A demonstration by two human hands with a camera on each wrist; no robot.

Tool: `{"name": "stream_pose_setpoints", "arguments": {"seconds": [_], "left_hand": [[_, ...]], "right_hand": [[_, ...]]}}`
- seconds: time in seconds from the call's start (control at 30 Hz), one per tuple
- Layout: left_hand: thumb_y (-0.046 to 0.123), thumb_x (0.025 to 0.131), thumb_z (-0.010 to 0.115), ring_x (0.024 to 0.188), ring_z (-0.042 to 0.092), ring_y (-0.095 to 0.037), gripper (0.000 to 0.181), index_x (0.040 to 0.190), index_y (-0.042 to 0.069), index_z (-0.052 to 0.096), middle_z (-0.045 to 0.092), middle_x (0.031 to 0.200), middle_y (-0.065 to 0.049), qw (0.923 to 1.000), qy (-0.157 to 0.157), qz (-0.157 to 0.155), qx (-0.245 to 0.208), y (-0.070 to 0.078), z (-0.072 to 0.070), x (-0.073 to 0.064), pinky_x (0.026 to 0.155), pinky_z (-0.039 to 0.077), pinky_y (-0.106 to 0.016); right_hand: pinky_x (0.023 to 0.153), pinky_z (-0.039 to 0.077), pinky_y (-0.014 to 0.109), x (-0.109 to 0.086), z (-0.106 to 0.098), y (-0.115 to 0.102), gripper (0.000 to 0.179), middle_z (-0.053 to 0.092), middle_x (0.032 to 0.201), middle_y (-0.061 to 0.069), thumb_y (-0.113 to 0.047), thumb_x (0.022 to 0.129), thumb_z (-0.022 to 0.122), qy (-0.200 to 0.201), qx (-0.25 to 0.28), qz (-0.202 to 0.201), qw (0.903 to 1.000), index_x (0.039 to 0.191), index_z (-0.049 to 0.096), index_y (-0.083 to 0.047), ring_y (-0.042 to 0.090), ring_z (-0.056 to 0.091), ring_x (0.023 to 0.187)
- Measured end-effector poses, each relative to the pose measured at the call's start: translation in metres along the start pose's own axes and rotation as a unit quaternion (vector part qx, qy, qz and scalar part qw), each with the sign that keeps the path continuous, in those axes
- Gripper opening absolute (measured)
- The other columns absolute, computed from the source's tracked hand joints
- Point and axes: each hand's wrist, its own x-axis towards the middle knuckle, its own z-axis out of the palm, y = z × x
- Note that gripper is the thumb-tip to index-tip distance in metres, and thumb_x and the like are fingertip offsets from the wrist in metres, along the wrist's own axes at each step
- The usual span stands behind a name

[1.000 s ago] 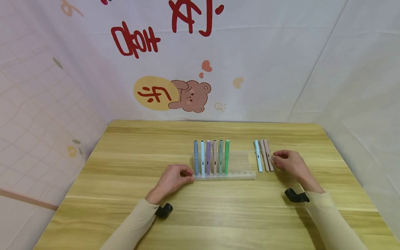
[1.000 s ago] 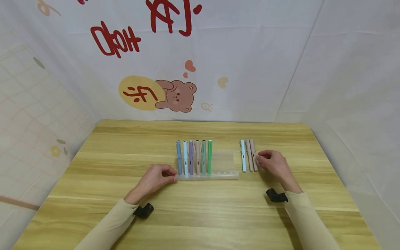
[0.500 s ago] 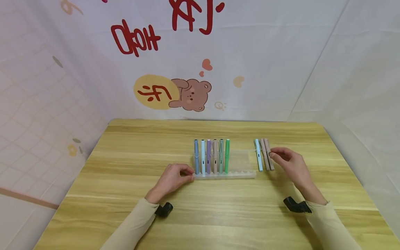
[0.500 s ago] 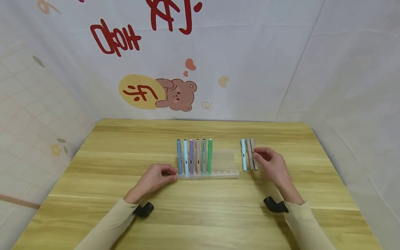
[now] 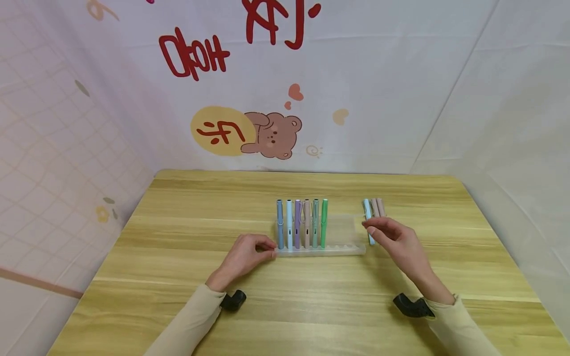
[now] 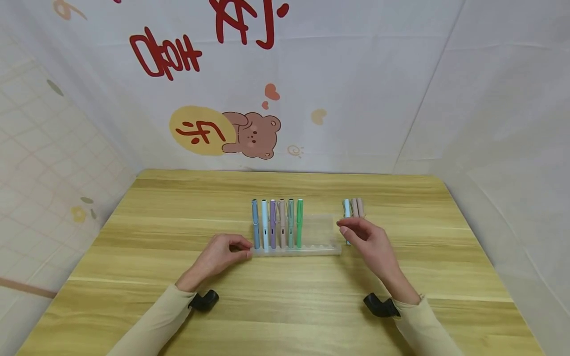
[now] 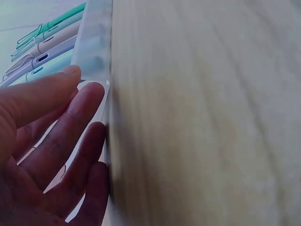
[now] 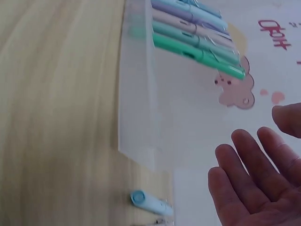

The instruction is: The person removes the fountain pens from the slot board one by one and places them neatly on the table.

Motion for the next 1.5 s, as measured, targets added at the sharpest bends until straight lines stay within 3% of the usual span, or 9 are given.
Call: {"name": "stream_pose_setpoints", "arguments": {"seconds": [0.3, 0.7, 0.93, 1.13, 1.5], "left_hand": [[0.014, 0.092, 0.079, 0.089, 0.068, -0.010, 0.011, 0.103, 0.014, 0.080, 0.076, 0.094, 0.008, 0.9989, -0.024, -0.020, -0.035, -0.004, -0.002, 0.000, 0.086, 0.053, -0.036], [0.014, 0.093, 0.078, 0.094, 0.069, -0.014, 0.015, 0.108, 0.010, 0.077, 0.075, 0.098, 0.003, 0.9920, -0.044, -0.037, -0.112, -0.005, -0.005, 0.003, 0.089, 0.053, -0.040], [0.012, 0.093, 0.077, 0.093, 0.068, -0.016, 0.015, 0.108, 0.008, 0.077, 0.075, 0.098, 0.002, 0.9896, -0.043, -0.052, -0.127, 0.001, -0.006, 0.006, 0.089, 0.052, -0.039], [0.011, 0.092, 0.077, 0.093, 0.068, -0.016, 0.014, 0.106, 0.009, 0.077, 0.075, 0.097, 0.001, 0.9879, -0.040, -0.065, -0.135, 0.002, -0.006, 0.006, 0.088, 0.051, -0.039], [0.008, 0.091, 0.078, 0.091, 0.068, -0.017, 0.015, 0.106, 0.008, 0.077, 0.075, 0.096, 0.001, 0.9867, -0.037, -0.070, -0.142, 0.001, -0.004, 0.005, 0.087, 0.052, -0.038]], "right_hand": [[0.088, 0.053, 0.020, 0.002, 0.025, -0.007, 0.028, 0.072, 0.128, 0.008, -0.027, 0.105, 0.065, -0.042, 0.025, -0.029, 0.9984, 0.128, 0.070, -0.012, 0.006, 0.068, 0.111], [0.089, 0.055, 0.024, 0.018, 0.044, -0.012, 0.032, 0.071, 0.127, 0.014, -0.024, 0.103, 0.068, -0.081, 0.043, -0.027, 0.9954, 0.128, 0.068, -0.005, 0.019, 0.070, 0.110], [0.089, 0.055, 0.024, 0.028, 0.052, -0.014, 0.035, 0.070, 0.125, 0.018, -0.021, 0.102, 0.069, -0.085, 0.052, -0.027, 0.9947, 0.129, 0.065, 0.000, 0.029, 0.069, 0.112], [0.089, 0.054, 0.023, 0.034, 0.058, -0.016, 0.036, 0.070, 0.125, 0.017, -0.020, 0.101, 0.071, -0.084, 0.024, -0.019, 0.9960, 0.130, 0.065, -0.001, 0.028, 0.069, 0.111], [0.089, 0.057, 0.034, 0.041, 0.069, -0.013, 0.037, 0.072, 0.120, 0.012, -0.018, 0.098, 0.074, -0.100, 0.007, 0.006, 0.9950, 0.129, 0.064, -0.001, 0.027, 0.070, 0.108]]}}
